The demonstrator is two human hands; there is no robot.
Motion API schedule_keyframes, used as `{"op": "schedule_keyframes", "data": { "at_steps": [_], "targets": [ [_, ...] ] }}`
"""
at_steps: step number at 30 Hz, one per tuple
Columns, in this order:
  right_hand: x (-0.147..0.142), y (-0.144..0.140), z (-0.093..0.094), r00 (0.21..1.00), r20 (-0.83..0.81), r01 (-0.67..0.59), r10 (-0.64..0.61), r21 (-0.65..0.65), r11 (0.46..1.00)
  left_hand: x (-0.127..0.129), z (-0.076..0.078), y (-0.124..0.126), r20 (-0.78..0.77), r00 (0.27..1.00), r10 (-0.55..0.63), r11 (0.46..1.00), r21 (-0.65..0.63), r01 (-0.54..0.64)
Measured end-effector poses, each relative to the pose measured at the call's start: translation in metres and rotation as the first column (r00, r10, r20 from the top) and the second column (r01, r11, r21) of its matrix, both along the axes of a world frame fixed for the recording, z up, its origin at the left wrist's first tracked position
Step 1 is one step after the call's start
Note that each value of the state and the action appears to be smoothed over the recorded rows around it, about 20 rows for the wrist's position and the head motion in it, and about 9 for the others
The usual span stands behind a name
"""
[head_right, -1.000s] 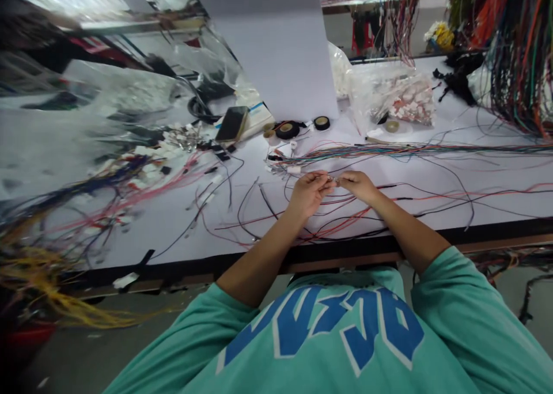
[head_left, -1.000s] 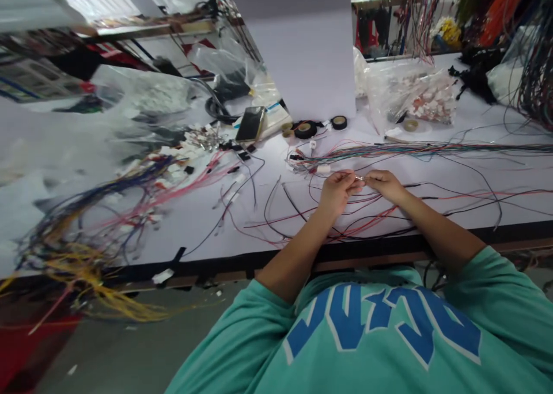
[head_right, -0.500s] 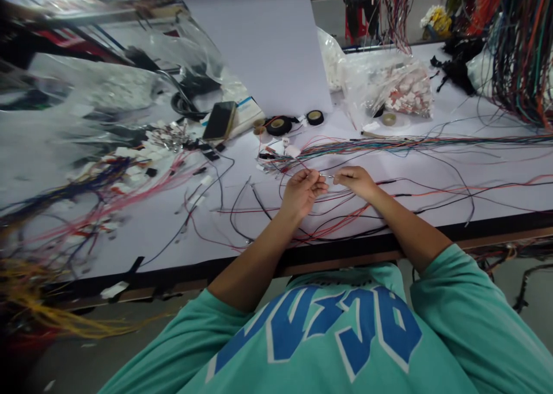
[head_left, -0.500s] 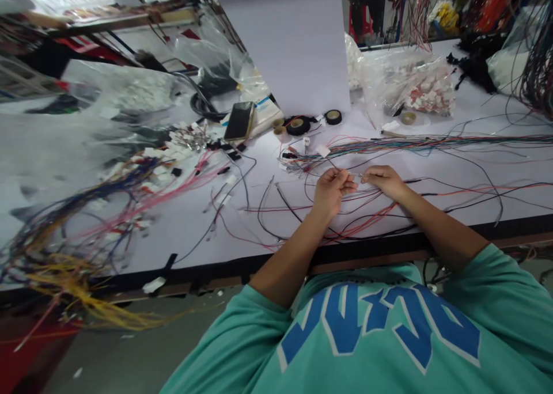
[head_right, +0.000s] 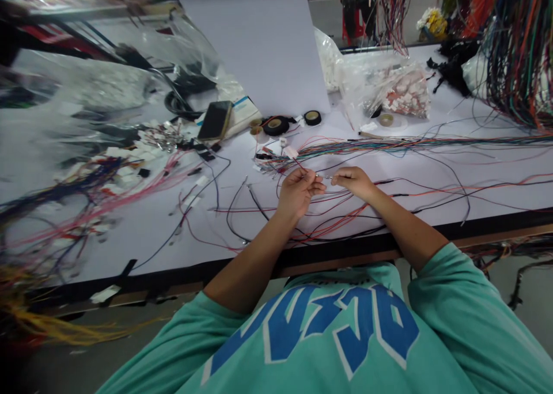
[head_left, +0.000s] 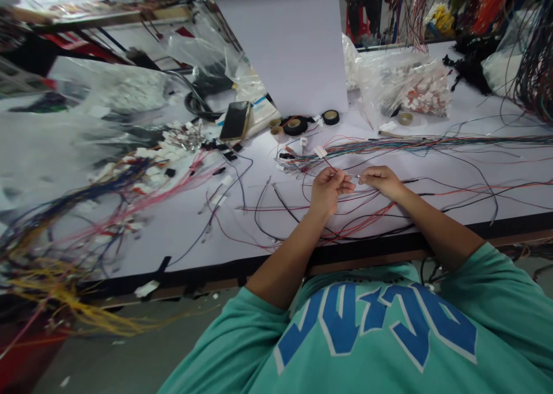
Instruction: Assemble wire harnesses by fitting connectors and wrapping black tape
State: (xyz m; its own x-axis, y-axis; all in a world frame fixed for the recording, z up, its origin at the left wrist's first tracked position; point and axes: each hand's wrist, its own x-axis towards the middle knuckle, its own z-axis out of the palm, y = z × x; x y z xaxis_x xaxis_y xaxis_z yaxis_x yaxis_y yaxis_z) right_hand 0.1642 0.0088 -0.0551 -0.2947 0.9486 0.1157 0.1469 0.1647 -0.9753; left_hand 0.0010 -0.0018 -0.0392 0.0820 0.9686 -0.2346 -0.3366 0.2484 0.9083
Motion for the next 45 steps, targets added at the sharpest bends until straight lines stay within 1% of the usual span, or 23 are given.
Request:
{"op": "schedule_keyframes", "data": {
  "at_steps": [5, 9, 14, 20, 26, 31, 36, 40, 45],
  "targets": [
    [0.002, 0.001, -0.003, 0.998, 0.066, -0.018, 0.016, 0.033, 0.999, 0.001, 0.002, 0.0, -0.007, 1.0, 0.001, 1.0, -0.002, -0.001],
    [0.002, 0.002, -0.005, 0.994, 0.101, -0.032, 0.027, 0.049, 0.998, 0.001, 0.0, 0.001, -0.025, 1.0, -0.015, 0.999, 0.029, 0.016],
    [0.002, 0.002, -0.006, 0.99, 0.134, -0.045, 0.037, 0.054, 0.998, 0.0, -0.004, 0.002, -0.032, 0.999, -0.015, 0.994, 0.105, 0.018],
    [0.002, 0.001, -0.009, 0.983, 0.182, -0.035, 0.018, 0.091, 0.995, 0.001, -0.008, 0.0, -0.081, 0.997, 0.007, 0.991, 0.13, 0.004],
    [0.001, 0.0, -0.009, 0.982, 0.189, -0.029, 0.008, 0.112, 0.993, 0.002, -0.011, -0.002, -0.084, 0.996, 0.014, 0.988, 0.153, -0.001],
    [-0.001, 0.001, -0.009, 0.985, 0.172, -0.012, -0.007, 0.109, 0.994, 0.005, -0.013, -0.006, -0.083, 0.996, 0.045, 0.991, 0.128, -0.034],
    [-0.001, 0.0, -0.009, 0.978, 0.208, -0.043, 0.023, 0.09, 0.995, 0.006, -0.014, -0.009, -0.102, 0.994, 0.036, 0.989, 0.145, -0.021],
    [0.001, 0.001, -0.011, 0.971, 0.229, -0.081, 0.061, 0.075, 0.994, 0.005, -0.014, -0.009, -0.101, 0.995, 0.014, 0.992, 0.125, -0.001],
    [0.003, 0.006, -0.011, 0.969, 0.209, -0.145, 0.132, 0.051, 0.988, 0.003, -0.007, -0.003, -0.087, 0.996, 0.007, 0.993, 0.115, 0.003]
  ]
}}
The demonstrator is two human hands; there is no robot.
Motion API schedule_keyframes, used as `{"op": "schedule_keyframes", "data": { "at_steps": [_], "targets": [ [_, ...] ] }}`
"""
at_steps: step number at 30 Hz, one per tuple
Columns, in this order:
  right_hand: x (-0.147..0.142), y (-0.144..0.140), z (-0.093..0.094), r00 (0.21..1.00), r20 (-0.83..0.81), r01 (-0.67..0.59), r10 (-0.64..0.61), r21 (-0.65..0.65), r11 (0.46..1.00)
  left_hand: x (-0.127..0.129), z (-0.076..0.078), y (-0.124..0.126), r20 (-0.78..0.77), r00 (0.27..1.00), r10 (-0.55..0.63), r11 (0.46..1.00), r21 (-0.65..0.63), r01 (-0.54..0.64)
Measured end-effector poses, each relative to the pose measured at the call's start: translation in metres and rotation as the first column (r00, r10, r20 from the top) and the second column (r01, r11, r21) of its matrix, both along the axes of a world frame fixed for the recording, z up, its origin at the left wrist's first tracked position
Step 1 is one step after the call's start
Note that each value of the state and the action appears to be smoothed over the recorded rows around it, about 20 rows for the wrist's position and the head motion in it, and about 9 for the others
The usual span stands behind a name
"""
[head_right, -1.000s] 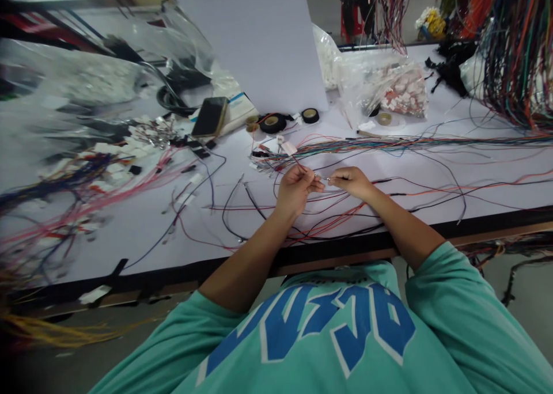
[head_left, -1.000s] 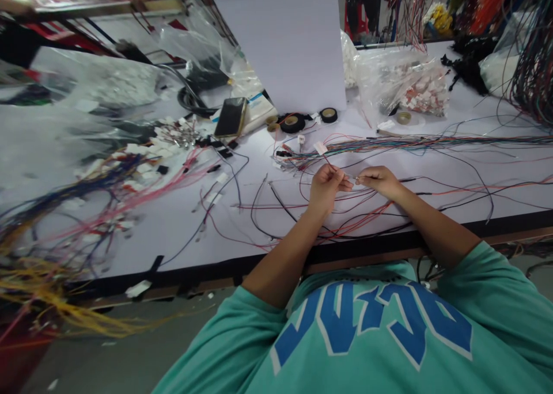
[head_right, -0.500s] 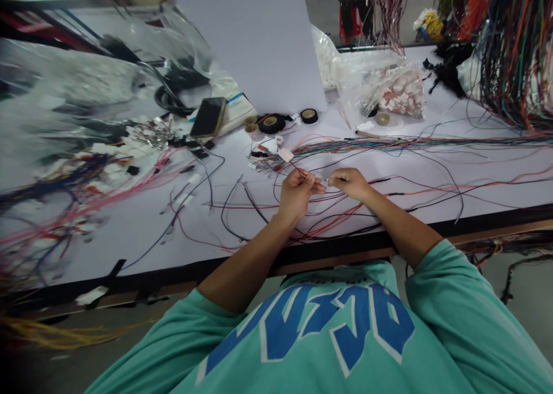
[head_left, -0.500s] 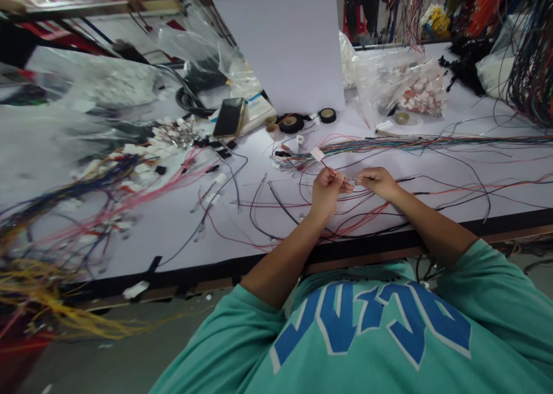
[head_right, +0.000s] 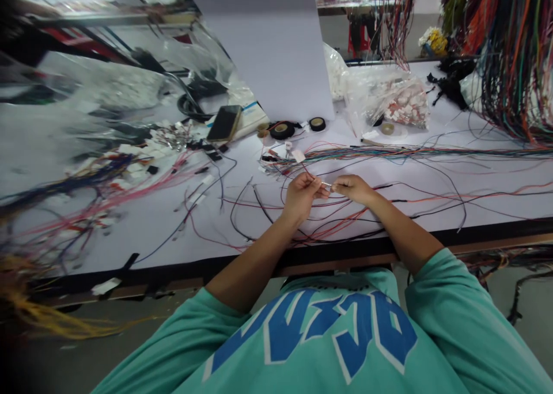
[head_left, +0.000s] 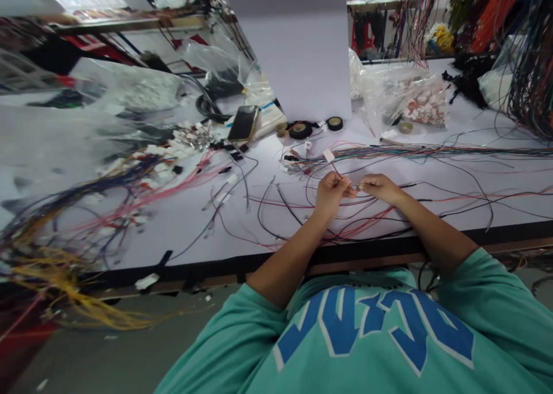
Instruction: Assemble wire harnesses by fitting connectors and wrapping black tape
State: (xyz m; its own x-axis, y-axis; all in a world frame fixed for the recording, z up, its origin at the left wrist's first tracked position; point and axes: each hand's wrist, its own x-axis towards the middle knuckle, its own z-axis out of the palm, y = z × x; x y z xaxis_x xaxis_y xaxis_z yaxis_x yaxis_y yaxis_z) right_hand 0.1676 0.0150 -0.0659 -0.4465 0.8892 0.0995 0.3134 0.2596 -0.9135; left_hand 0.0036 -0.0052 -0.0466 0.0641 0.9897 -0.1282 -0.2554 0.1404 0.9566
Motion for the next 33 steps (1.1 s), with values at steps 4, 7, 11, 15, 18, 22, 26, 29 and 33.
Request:
{"op": "schedule_keyframes", "data": {
  "at_steps": [4, 7, 11, 15, 18, 22, 26, 29, 33],
  "targets": [
    [0.001, 0.001, 0.007, 1.0, -0.012, -0.022, 0.022, -0.026, 0.999, -0.004, 0.008, 0.002, -0.002, 0.999, -0.047, 0.999, 0.012, 0.047],
    [0.002, -0.001, 0.014, 1.0, -0.026, -0.018, 0.017, -0.036, 0.999, -0.011, 0.016, 0.002, 0.005, 0.999, -0.04, 0.999, 0.019, 0.04],
    [0.004, -0.002, 0.015, 0.999, -0.041, -0.007, 0.002, -0.101, 0.995, -0.036, 0.03, 0.004, -0.037, 0.999, 0.017, 0.999, 0.035, -0.015],
    [0.006, 0.001, 0.01, 0.997, -0.073, 0.019, -0.03, -0.15, 0.988, -0.083, 0.04, 0.011, -0.173, 0.976, 0.134, 0.991, 0.046, -0.128],
    [0.006, 0.003, 0.007, 0.993, -0.106, 0.027, -0.048, -0.19, 0.981, -0.12, 0.042, 0.017, -0.257, 0.922, 0.289, 0.956, 0.029, -0.292],
    [0.004, 0.002, 0.008, 0.989, -0.123, 0.045, -0.078, -0.251, 0.967, -0.149, 0.042, 0.025, -0.349, 0.862, 0.367, 0.919, -0.008, -0.395],
    [0.001, 0.0, 0.012, 0.99, -0.117, 0.045, -0.078, -0.267, 0.963, -0.152, 0.044, 0.038, -0.402, 0.832, 0.383, 0.912, 0.024, -0.409],
    [-0.002, -0.001, 0.015, 0.993, -0.103, 0.033, -0.062, -0.269, 0.963, -0.135, 0.048, 0.052, -0.417, 0.85, 0.322, 0.942, 0.051, -0.332],
    [-0.001, -0.001, 0.017, 0.995, -0.098, -0.024, -0.003, -0.275, 0.961, -0.09, 0.053, 0.079, -0.534, 0.837, 0.122, 0.992, 0.086, -0.09]
  ]
}}
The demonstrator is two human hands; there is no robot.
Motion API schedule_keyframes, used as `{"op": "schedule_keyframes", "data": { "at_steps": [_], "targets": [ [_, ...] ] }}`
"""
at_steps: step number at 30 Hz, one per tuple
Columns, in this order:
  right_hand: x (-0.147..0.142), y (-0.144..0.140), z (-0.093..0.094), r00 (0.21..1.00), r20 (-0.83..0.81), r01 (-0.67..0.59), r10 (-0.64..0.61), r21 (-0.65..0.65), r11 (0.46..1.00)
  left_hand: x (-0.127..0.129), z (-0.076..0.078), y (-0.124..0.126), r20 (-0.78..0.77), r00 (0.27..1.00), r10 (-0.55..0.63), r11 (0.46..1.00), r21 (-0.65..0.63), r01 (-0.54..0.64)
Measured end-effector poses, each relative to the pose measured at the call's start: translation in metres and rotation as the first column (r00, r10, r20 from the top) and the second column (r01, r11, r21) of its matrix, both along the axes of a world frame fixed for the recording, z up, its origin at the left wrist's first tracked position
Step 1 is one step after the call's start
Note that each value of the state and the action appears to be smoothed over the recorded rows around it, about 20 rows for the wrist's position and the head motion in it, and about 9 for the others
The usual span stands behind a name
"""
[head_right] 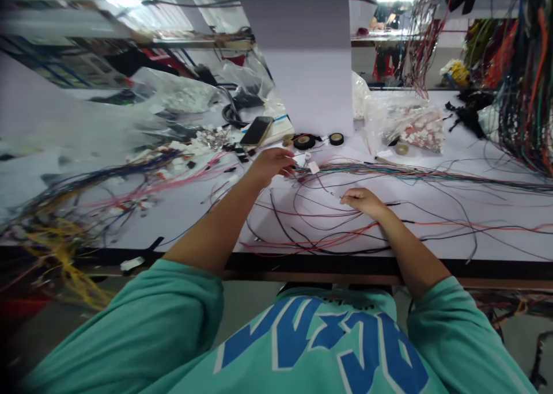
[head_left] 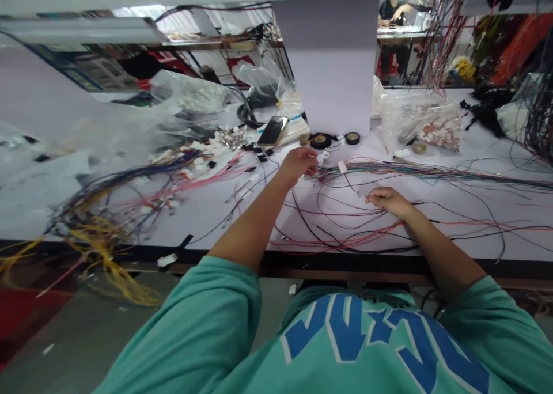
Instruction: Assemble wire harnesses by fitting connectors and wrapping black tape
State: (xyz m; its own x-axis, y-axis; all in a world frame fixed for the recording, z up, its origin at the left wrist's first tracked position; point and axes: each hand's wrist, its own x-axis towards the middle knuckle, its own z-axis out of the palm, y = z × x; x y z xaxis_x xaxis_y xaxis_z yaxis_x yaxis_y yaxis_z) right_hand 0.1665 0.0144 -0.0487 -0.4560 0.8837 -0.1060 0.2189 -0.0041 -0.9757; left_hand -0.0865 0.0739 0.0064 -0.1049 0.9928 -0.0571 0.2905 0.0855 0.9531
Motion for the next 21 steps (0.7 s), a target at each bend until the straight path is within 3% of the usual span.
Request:
{"op": "schedule_keyframes", "data": {
  "at_steps": [3, 7, 9, 12, 14, 21],
  "targets": [
    [0.004, 0.002, 0.001, 0.996, -0.009, -0.087, 0.086, -0.061, 0.994, 0.049, 0.001, 0.026, -0.189, 0.958, -0.216, 0.975, 0.009, 0.222],
    [0.007, 0.003, 0.001, 0.978, -0.08, -0.202, 0.192, -0.154, 0.967, 0.127, -0.006, 0.063, -0.3, 0.857, -0.419, 0.904, -0.049, 0.424],
    [0.008, 0.004, 0.0, 0.968, -0.13, -0.236, 0.215, -0.169, 0.957, 0.164, -0.012, 0.079, -0.419, 0.771, -0.48, 0.864, -0.074, 0.498],
    [0.008, 0.005, -0.002, 0.948, -0.21, -0.277, 0.24, -0.168, 0.946, 0.205, -0.022, 0.096, -0.67, 0.582, -0.461, 0.827, -0.086, 0.556],
    [0.009, 0.005, -0.003, 0.934, -0.243, -0.302, 0.26, -0.156, 0.94, 0.221, -0.027, 0.104, -0.761, 0.494, -0.421, 0.823, -0.091, 0.561],
    [0.007, 0.009, -0.005, 0.907, -0.297, -0.347, 0.3, -0.12, 0.93, 0.226, -0.033, 0.104, -0.836, 0.408, -0.367, 0.826, -0.09, 0.557]
  ]
}}
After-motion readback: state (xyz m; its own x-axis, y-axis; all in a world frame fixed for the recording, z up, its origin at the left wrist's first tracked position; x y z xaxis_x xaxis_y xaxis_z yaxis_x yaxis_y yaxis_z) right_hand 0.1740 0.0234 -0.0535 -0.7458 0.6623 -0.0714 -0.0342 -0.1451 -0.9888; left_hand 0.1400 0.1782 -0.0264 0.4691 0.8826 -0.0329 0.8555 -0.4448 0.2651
